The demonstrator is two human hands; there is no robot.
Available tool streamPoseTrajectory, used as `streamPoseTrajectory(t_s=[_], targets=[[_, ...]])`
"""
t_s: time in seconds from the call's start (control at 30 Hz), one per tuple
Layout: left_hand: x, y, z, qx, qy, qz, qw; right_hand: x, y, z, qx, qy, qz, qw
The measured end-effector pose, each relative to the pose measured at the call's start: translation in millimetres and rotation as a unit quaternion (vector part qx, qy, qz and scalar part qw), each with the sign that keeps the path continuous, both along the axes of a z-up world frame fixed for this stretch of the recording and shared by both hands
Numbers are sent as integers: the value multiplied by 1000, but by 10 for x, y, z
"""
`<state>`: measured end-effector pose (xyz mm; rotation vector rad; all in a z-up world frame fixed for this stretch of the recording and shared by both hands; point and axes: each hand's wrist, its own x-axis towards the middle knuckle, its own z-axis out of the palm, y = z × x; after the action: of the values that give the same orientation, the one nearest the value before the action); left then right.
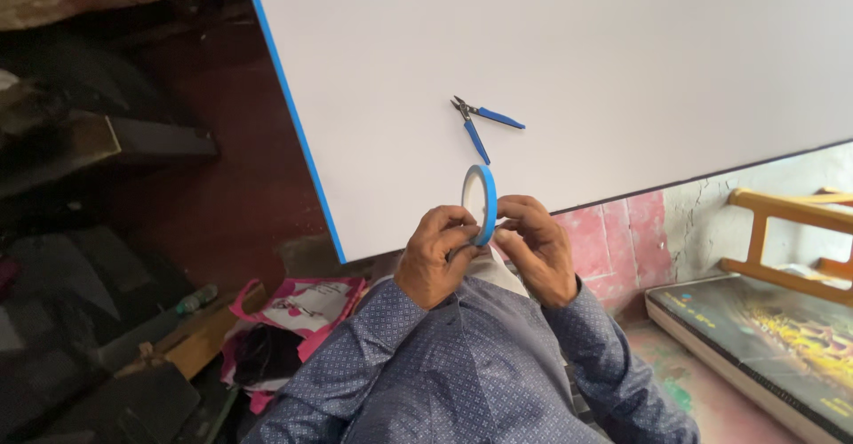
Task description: The person applies blue painter's tape along the edges of a white rectangular board. They smooth the tape, cut it with pliers, and continue applying it to the remaining edges.
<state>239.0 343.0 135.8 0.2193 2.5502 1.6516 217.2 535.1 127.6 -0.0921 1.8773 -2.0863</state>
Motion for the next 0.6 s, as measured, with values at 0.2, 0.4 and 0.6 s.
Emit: streamPoseTrajectory(t_s=[0.2, 0.4, 0.6], targets=[[116, 68, 13, 12, -49, 50, 997, -69, -3, 44, -25, -11, 63, 998], [109, -63, -54, 290, -98, 135, 943, -60, 28, 10, -3, 65, 107, 992], [95, -192, 40, 342, -174, 186, 904, -22, -57, 2, 74, 181, 138, 971]])
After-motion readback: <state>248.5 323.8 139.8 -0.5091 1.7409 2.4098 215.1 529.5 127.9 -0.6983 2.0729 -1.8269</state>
